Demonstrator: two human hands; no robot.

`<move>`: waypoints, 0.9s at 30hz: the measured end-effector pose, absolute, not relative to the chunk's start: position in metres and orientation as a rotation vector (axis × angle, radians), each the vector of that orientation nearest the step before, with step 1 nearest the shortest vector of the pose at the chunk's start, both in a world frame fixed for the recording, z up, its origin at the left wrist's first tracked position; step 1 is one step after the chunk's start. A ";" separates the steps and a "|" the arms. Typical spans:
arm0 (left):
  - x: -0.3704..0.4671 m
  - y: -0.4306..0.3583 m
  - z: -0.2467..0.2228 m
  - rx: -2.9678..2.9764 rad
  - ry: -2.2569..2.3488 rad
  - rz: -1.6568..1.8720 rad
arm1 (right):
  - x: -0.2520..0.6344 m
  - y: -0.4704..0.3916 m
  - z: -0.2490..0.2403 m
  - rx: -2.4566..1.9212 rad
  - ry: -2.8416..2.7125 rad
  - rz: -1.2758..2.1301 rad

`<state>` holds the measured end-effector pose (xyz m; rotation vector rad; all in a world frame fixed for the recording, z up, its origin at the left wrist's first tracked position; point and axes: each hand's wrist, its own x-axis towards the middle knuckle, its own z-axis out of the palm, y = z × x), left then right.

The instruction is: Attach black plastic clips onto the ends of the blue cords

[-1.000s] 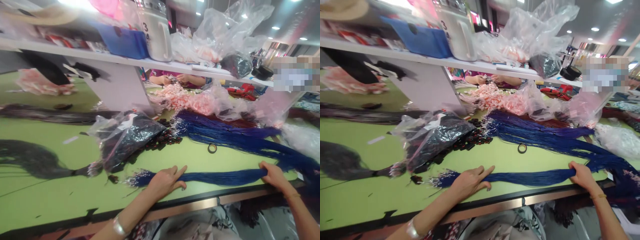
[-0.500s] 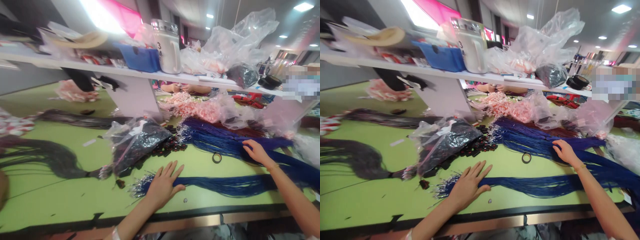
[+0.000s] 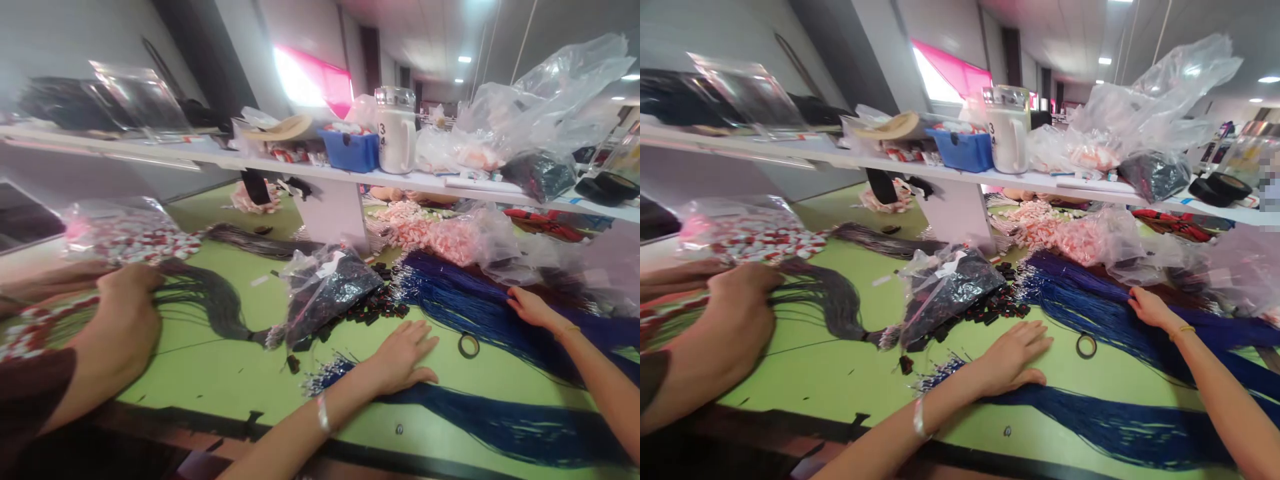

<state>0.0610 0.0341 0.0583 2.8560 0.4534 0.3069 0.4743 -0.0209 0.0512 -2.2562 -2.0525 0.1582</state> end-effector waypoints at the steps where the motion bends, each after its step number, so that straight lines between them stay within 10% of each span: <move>1: 0.076 0.039 0.059 2.864 0.380 0.330 | 0.478 -0.019 0.058 -2.233 -2.016 0.211; 27: 0.218 0.146 -0.003 2.998 0.588 0.633 | 0.361 0.131 0.088 -2.058 -1.822 0.638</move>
